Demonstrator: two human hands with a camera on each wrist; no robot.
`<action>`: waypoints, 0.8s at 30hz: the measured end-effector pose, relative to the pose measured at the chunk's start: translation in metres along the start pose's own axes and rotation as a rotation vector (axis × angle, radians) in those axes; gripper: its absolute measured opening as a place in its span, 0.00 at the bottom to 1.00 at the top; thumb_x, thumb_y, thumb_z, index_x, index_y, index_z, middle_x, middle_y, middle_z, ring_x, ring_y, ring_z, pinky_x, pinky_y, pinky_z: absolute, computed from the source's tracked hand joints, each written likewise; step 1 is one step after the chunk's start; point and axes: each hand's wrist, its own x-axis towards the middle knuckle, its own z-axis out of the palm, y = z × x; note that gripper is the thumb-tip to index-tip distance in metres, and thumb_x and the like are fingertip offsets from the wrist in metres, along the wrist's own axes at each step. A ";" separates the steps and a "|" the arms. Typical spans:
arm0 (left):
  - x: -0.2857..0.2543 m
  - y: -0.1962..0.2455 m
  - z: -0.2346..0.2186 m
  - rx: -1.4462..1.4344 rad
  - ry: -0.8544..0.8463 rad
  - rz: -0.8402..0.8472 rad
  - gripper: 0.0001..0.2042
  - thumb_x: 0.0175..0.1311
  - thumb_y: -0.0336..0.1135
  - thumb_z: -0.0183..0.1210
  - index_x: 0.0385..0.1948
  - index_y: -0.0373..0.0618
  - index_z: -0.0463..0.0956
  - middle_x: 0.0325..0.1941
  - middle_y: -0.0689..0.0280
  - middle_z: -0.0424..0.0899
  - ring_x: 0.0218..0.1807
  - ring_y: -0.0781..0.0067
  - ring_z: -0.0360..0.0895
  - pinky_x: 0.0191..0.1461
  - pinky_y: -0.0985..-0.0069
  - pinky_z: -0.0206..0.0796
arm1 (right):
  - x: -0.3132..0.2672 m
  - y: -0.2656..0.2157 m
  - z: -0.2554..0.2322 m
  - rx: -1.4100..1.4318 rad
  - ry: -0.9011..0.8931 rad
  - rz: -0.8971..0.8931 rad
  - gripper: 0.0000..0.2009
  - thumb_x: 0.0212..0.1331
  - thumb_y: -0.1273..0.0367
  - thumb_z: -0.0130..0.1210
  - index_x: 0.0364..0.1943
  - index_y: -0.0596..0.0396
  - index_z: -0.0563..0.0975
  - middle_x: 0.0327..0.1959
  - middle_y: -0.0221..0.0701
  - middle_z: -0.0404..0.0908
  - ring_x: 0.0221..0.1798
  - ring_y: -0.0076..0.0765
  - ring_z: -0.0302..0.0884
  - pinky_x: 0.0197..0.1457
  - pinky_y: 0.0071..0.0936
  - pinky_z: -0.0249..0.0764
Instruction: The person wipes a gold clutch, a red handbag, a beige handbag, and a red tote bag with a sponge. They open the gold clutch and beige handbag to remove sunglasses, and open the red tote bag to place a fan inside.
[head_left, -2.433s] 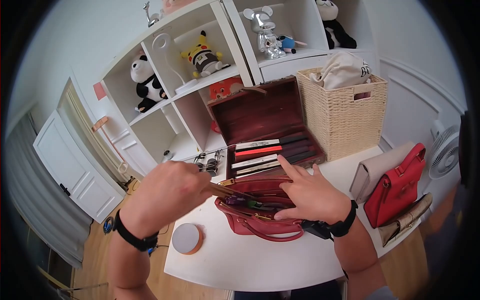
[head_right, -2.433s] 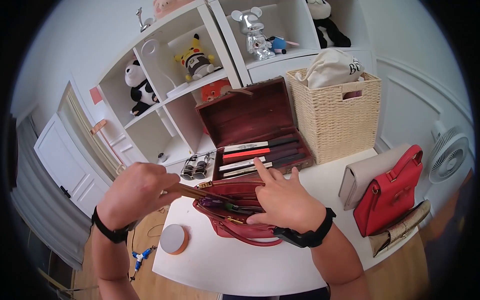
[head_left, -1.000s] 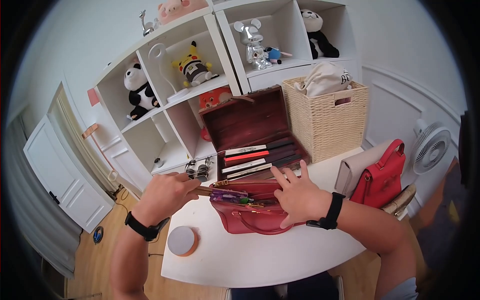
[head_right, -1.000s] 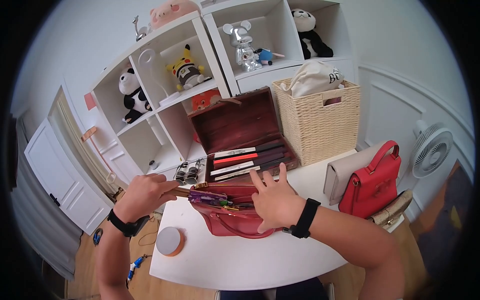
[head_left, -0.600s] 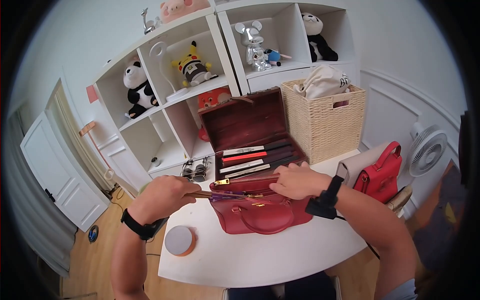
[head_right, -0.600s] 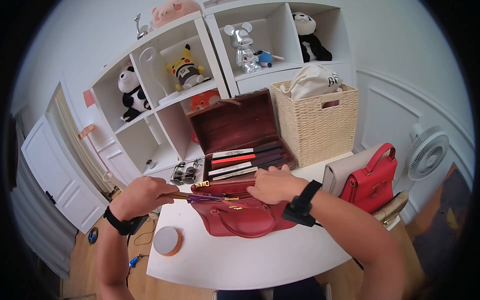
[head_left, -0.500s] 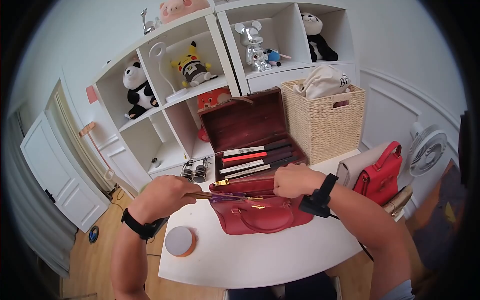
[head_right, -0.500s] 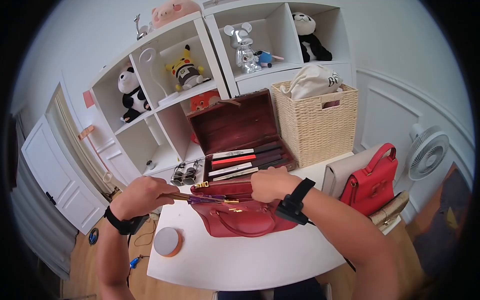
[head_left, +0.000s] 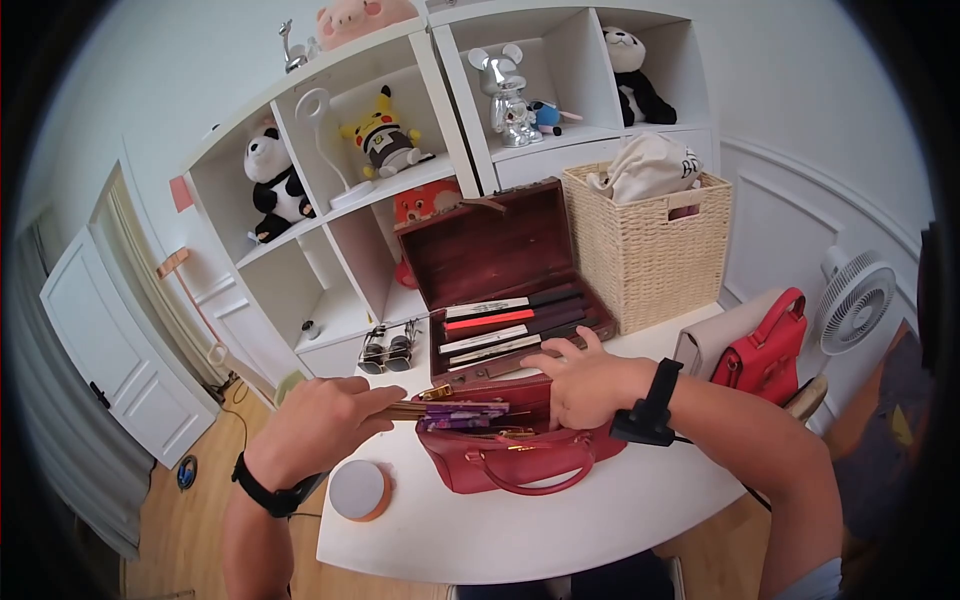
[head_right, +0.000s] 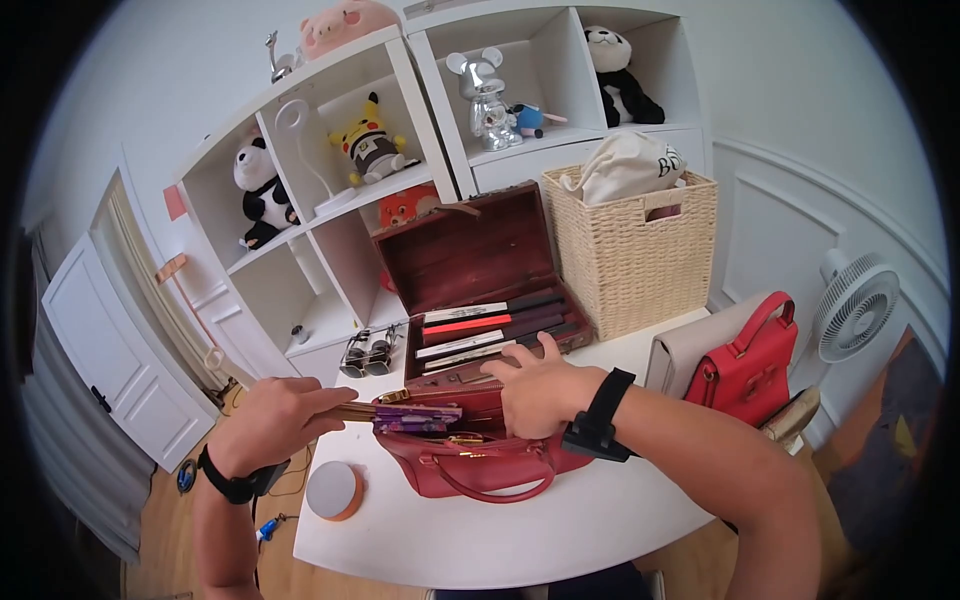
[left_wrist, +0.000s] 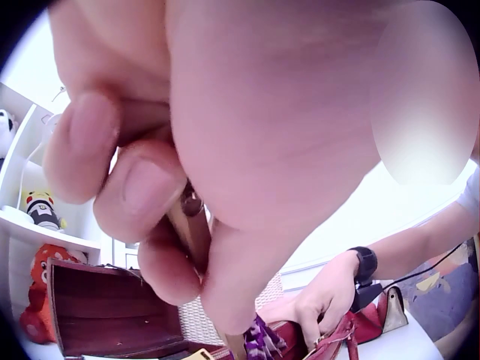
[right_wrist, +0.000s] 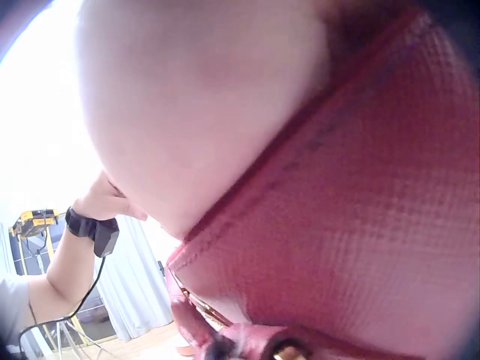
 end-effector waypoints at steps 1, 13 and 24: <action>-0.001 0.004 -0.004 -0.019 0.048 0.021 0.14 0.60 0.37 0.66 0.48 0.51 0.83 0.26 0.63 0.80 0.29 0.56 0.80 0.33 0.62 0.72 | -0.002 -0.002 0.002 -0.032 0.021 -0.008 0.16 0.62 0.62 0.49 0.44 0.29 0.90 0.80 0.39 0.51 0.82 0.55 0.38 0.78 0.72 0.29; 0.012 0.021 0.034 0.113 0.064 0.153 0.20 0.62 0.35 0.62 0.57 0.48 0.79 0.25 0.65 0.80 0.28 0.64 0.81 0.29 0.67 0.73 | -0.006 -0.001 0.020 -0.130 0.187 -0.061 0.14 0.58 0.63 0.52 0.38 0.35 0.91 0.77 0.39 0.56 0.81 0.56 0.42 0.77 0.73 0.33; 0.046 0.049 0.067 0.032 0.003 0.215 0.14 0.66 0.36 0.60 0.48 0.40 0.74 0.36 0.60 0.82 0.32 0.58 0.83 0.33 0.66 0.76 | -0.010 0.002 0.018 -0.056 0.222 -0.163 0.11 0.53 0.63 0.56 0.31 0.36 0.91 0.76 0.39 0.58 0.81 0.54 0.44 0.77 0.71 0.34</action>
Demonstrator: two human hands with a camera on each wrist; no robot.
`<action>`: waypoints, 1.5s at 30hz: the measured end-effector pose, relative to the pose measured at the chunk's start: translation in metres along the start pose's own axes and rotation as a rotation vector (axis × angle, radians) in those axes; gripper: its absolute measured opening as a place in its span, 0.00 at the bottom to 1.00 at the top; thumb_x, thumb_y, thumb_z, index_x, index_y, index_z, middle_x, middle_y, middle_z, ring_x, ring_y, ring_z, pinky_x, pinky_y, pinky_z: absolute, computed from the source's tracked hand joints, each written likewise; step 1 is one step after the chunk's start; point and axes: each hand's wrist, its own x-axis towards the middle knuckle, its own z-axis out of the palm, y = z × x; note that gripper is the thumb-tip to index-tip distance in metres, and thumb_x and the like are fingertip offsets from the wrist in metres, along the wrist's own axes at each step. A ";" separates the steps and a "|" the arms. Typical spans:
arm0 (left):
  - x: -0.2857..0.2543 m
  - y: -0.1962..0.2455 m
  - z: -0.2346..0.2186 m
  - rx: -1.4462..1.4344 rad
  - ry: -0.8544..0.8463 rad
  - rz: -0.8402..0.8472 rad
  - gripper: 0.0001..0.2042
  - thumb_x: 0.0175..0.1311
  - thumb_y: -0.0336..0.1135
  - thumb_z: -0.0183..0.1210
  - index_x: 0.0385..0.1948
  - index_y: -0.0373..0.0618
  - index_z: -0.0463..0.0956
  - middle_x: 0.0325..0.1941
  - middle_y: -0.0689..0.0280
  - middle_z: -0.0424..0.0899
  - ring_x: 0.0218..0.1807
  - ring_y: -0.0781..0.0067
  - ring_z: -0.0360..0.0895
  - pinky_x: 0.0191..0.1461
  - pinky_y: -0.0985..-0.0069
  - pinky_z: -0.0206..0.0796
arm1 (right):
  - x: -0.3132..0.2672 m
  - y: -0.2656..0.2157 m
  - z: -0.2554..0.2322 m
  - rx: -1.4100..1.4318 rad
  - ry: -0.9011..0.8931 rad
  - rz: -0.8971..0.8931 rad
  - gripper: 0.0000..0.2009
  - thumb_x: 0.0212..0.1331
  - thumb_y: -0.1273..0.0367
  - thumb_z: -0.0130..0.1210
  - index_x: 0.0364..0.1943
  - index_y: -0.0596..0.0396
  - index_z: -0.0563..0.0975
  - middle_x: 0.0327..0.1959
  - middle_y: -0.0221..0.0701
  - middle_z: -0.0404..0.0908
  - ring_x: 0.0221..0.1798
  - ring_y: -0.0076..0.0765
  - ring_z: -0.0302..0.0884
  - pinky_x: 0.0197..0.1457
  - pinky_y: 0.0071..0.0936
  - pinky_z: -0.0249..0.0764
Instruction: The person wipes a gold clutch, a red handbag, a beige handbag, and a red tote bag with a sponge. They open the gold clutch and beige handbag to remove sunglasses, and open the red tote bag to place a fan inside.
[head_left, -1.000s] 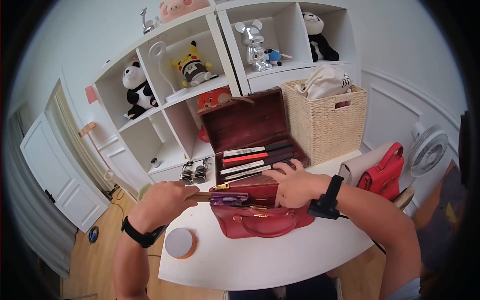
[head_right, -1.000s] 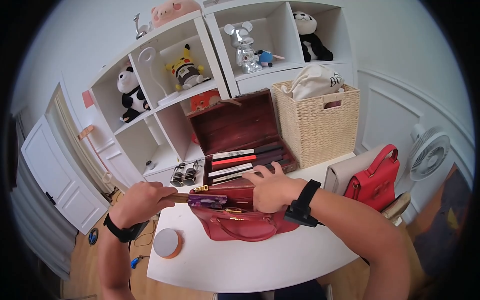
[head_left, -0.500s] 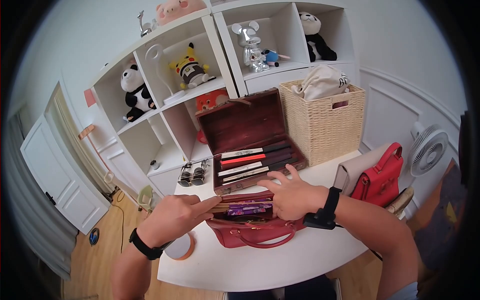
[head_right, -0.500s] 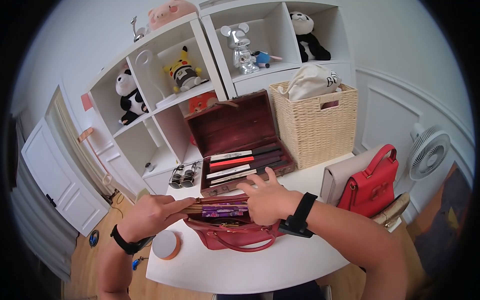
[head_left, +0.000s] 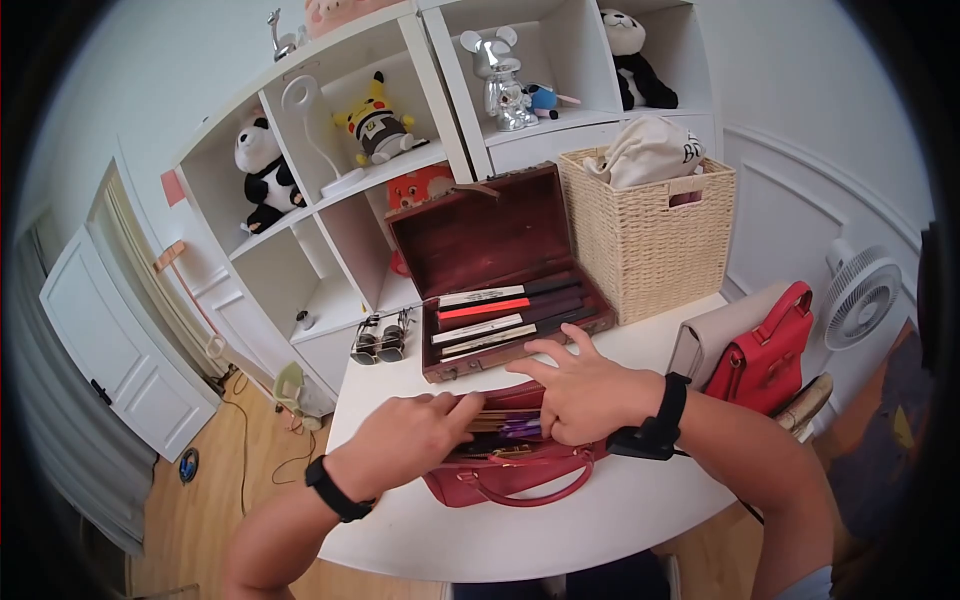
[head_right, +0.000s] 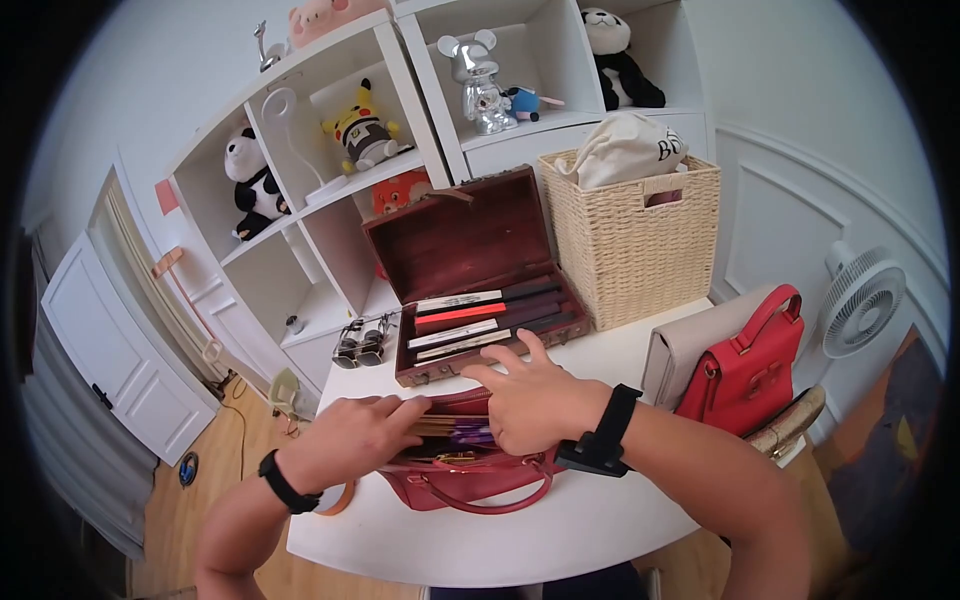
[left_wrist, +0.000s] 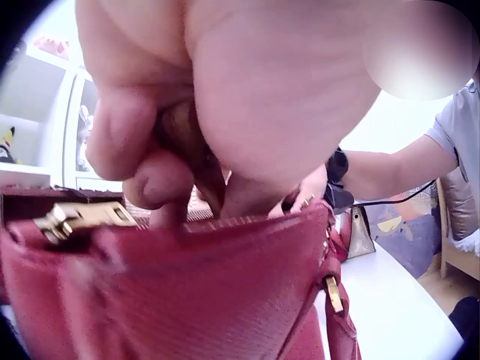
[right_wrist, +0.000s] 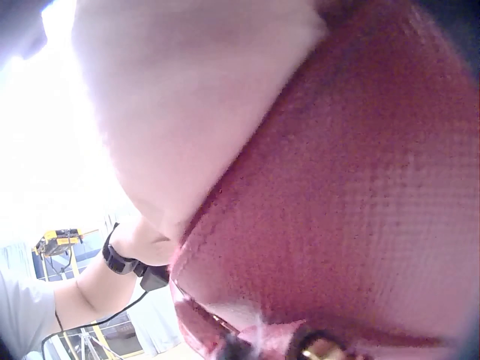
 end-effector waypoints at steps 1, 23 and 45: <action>0.005 0.004 0.008 -0.085 0.038 -0.036 0.12 0.64 0.38 0.62 0.41 0.40 0.73 0.35 0.58 0.80 0.32 0.56 0.83 0.34 0.64 0.77 | -0.001 -0.001 0.001 -0.017 0.029 0.004 0.11 0.52 0.63 0.56 0.31 0.37 0.91 0.76 0.39 0.59 0.80 0.55 0.45 0.77 0.71 0.35; -0.025 -0.007 0.012 -0.229 0.276 -0.064 0.42 0.47 0.56 0.75 0.64 0.46 0.71 0.64 0.53 0.72 0.61 0.47 0.70 0.66 0.57 0.60 | 0.002 0.026 0.012 0.346 0.359 -0.164 0.26 0.59 0.43 0.58 0.39 0.53 0.86 0.54 0.40 0.81 0.58 0.49 0.77 0.62 0.41 0.70; 0.050 -0.004 0.081 -0.522 0.369 -0.526 0.37 0.47 0.39 0.79 0.58 0.35 0.69 0.52 0.47 0.82 0.51 0.48 0.84 0.53 0.61 0.76 | -0.001 -0.040 0.132 0.960 0.466 -0.344 0.14 0.62 0.68 0.61 0.24 0.58 0.69 0.20 0.33 0.70 0.23 0.38 0.69 0.31 0.35 0.66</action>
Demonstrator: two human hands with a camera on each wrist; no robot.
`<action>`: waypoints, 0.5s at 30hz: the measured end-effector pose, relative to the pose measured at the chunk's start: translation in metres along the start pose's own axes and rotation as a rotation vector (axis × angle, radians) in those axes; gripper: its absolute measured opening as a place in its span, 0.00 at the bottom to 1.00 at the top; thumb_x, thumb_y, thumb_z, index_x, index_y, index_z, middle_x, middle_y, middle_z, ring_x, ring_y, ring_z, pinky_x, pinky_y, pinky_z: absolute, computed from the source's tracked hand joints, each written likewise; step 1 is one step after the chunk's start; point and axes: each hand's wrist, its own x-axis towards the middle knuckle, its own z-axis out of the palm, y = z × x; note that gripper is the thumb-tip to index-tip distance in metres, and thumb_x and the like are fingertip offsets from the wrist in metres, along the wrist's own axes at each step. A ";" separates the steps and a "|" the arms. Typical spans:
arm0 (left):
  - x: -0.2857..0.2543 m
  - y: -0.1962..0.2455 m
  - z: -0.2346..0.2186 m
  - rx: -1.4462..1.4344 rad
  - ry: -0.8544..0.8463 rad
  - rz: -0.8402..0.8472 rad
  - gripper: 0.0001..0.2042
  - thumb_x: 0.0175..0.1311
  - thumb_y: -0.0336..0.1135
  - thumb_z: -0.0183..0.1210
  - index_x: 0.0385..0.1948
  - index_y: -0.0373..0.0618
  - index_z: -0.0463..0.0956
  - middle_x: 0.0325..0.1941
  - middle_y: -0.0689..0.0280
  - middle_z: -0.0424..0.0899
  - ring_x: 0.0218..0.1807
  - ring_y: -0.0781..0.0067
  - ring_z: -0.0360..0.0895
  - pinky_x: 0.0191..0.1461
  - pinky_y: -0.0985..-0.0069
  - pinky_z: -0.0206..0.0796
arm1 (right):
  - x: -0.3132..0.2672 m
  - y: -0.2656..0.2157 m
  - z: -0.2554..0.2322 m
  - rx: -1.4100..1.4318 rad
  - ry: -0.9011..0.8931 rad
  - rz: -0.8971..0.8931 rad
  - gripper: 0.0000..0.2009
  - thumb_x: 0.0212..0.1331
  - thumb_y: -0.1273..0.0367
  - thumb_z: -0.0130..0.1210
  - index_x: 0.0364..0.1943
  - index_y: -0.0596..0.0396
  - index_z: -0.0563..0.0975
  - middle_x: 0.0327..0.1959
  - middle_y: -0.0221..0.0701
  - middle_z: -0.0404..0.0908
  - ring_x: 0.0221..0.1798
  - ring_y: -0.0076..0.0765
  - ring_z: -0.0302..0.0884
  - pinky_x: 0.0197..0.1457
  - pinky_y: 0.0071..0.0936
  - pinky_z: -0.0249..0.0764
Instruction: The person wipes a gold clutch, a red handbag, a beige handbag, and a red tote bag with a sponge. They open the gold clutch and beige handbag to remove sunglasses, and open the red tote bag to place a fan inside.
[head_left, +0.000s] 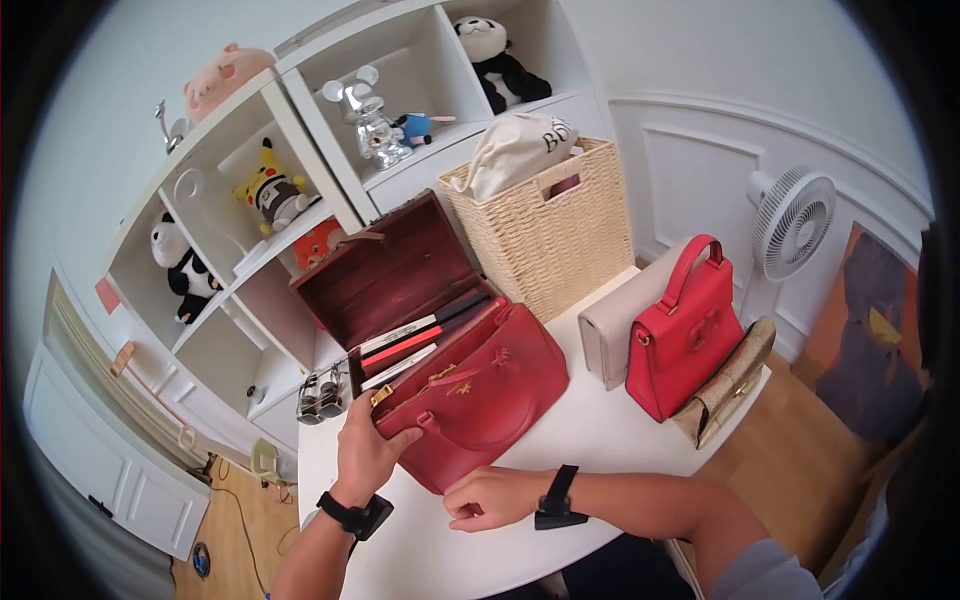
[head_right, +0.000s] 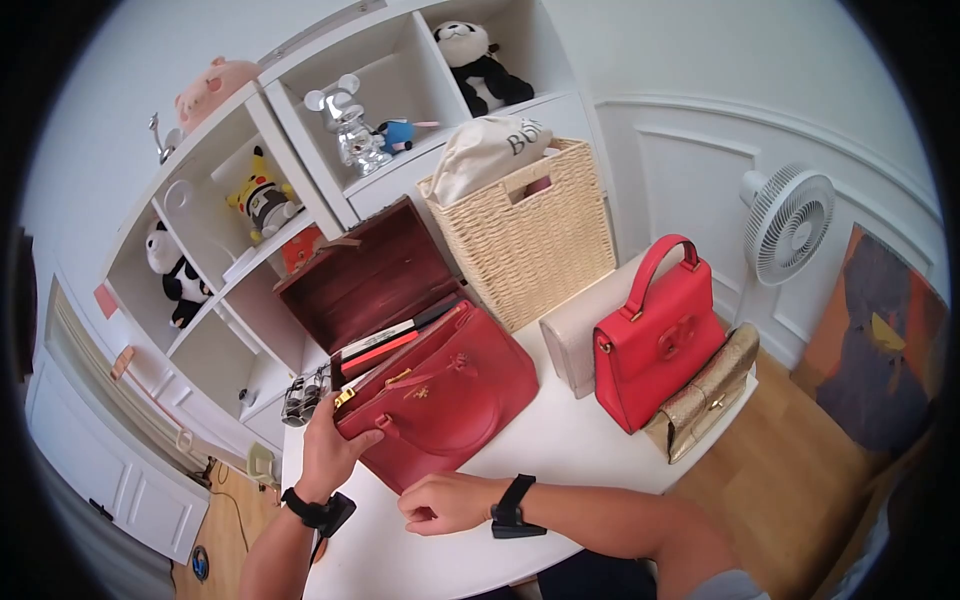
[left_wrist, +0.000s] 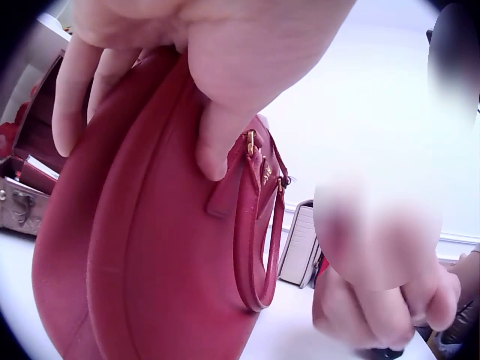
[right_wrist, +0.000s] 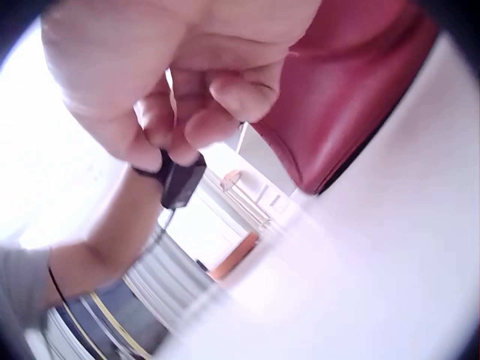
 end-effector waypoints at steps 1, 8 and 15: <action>0.007 0.003 0.005 0.002 -0.011 0.006 0.37 0.47 0.39 0.79 0.58 0.35 0.69 0.52 0.47 0.82 0.51 0.48 0.84 0.53 0.61 0.76 | -0.002 0.008 -0.002 0.003 0.013 0.002 0.14 0.62 0.68 0.61 0.24 0.58 0.69 0.20 0.33 0.70 0.23 0.38 0.69 0.31 0.35 0.66; 0.048 0.012 0.039 0.019 -0.009 0.089 0.37 0.47 0.38 0.79 0.59 0.35 0.69 0.52 0.47 0.82 0.50 0.47 0.83 0.53 0.61 0.76 | -0.012 0.059 0.001 0.390 -0.075 0.238 0.13 0.63 0.64 0.62 0.27 0.58 0.75 0.23 0.25 0.76 0.28 0.20 0.70 0.34 0.26 0.69; 0.080 0.039 0.065 -0.041 -0.049 0.078 0.36 0.47 0.40 0.79 0.58 0.35 0.70 0.49 0.48 0.84 0.50 0.49 0.84 0.54 0.62 0.75 | -0.010 0.056 -0.002 0.396 -0.063 0.319 0.13 0.63 0.63 0.62 0.28 0.58 0.76 0.24 0.26 0.77 0.28 0.21 0.71 0.34 0.26 0.70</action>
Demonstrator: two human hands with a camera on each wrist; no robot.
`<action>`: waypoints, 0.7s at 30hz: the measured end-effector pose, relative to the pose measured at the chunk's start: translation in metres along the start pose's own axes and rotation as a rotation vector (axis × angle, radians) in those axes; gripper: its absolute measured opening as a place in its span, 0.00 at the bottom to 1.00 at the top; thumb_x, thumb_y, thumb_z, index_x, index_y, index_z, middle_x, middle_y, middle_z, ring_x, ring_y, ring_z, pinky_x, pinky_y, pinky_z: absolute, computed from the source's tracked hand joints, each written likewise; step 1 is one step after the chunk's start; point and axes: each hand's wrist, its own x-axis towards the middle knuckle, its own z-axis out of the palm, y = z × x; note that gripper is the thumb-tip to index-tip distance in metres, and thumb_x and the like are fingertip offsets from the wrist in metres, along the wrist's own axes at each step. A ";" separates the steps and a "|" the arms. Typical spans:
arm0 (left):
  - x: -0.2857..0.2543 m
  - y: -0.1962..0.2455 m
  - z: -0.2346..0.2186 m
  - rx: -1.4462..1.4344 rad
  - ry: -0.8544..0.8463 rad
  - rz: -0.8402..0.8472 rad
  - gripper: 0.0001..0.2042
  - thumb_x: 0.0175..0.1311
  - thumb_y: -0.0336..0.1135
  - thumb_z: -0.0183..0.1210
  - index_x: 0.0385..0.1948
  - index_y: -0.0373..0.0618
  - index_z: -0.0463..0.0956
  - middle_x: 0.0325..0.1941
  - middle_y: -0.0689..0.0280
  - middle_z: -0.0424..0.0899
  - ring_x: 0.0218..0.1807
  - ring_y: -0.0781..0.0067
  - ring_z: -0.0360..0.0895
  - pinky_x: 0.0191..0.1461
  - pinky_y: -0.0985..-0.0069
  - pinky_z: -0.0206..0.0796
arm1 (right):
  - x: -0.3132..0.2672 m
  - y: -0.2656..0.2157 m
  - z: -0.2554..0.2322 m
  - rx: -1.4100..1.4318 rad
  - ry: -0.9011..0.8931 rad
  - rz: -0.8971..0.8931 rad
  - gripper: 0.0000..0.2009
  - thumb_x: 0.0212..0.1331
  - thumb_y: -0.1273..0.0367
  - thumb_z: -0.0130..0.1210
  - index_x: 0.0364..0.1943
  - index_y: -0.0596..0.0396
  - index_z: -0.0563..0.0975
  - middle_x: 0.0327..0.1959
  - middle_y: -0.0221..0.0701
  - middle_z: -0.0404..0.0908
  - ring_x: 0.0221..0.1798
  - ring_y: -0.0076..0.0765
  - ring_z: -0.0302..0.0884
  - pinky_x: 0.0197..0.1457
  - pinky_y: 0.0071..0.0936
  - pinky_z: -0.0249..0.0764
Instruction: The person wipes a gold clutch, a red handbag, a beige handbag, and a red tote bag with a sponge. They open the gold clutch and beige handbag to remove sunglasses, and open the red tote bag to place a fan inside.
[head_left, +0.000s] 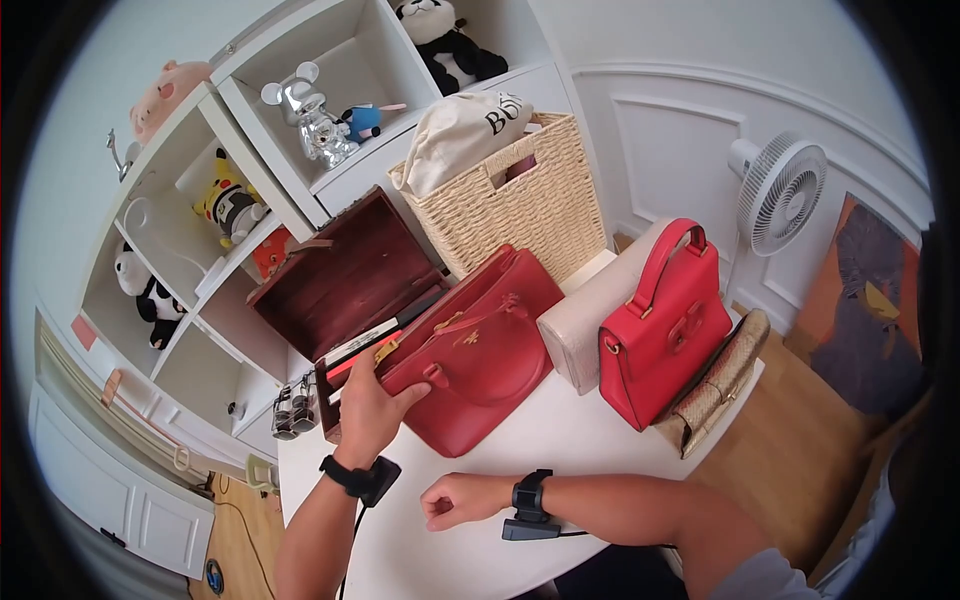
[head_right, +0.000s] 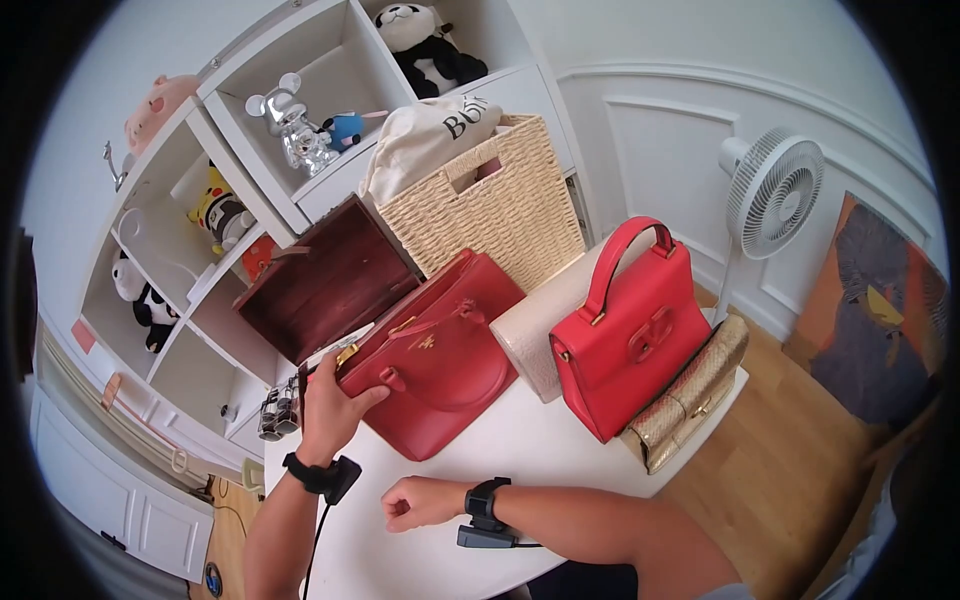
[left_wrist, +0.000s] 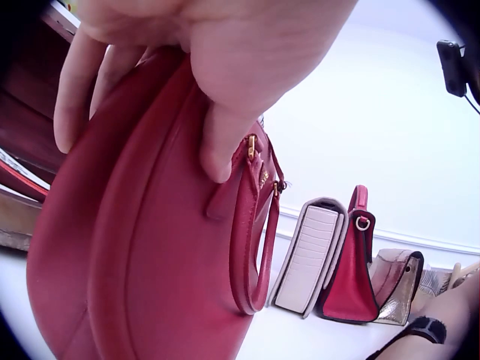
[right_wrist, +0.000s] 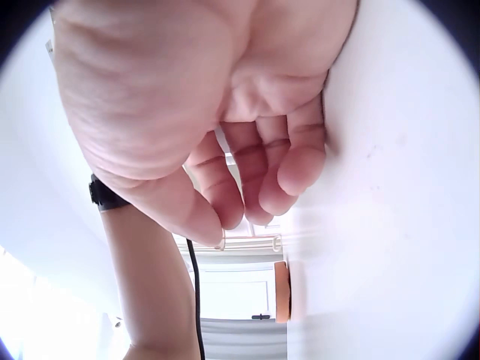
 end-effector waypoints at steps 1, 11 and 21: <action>0.007 0.001 0.006 -0.013 -0.011 0.019 0.36 0.47 0.41 0.78 0.57 0.35 0.71 0.49 0.47 0.83 0.50 0.47 0.83 0.53 0.61 0.75 | 0.001 0.001 0.000 0.009 0.003 -0.001 0.13 0.63 0.63 0.62 0.28 0.58 0.76 0.24 0.26 0.77 0.28 0.21 0.71 0.34 0.26 0.70; 0.063 0.048 0.062 0.002 -0.007 0.117 0.36 0.48 0.42 0.77 0.57 0.34 0.70 0.52 0.47 0.82 0.53 0.47 0.82 0.56 0.60 0.74 | 0.006 0.011 0.006 0.008 0.053 -0.078 0.10 0.62 0.66 0.60 0.32 0.59 0.76 0.26 0.27 0.78 0.29 0.24 0.72 0.34 0.28 0.71; 0.103 0.084 0.103 -0.031 -0.007 0.094 0.35 0.50 0.41 0.77 0.57 0.34 0.70 0.55 0.46 0.81 0.56 0.45 0.81 0.60 0.58 0.73 | 0.004 -0.002 0.002 0.129 0.101 0.110 0.08 0.65 0.67 0.56 0.39 0.57 0.75 0.28 0.25 0.76 0.29 0.23 0.73 0.35 0.25 0.73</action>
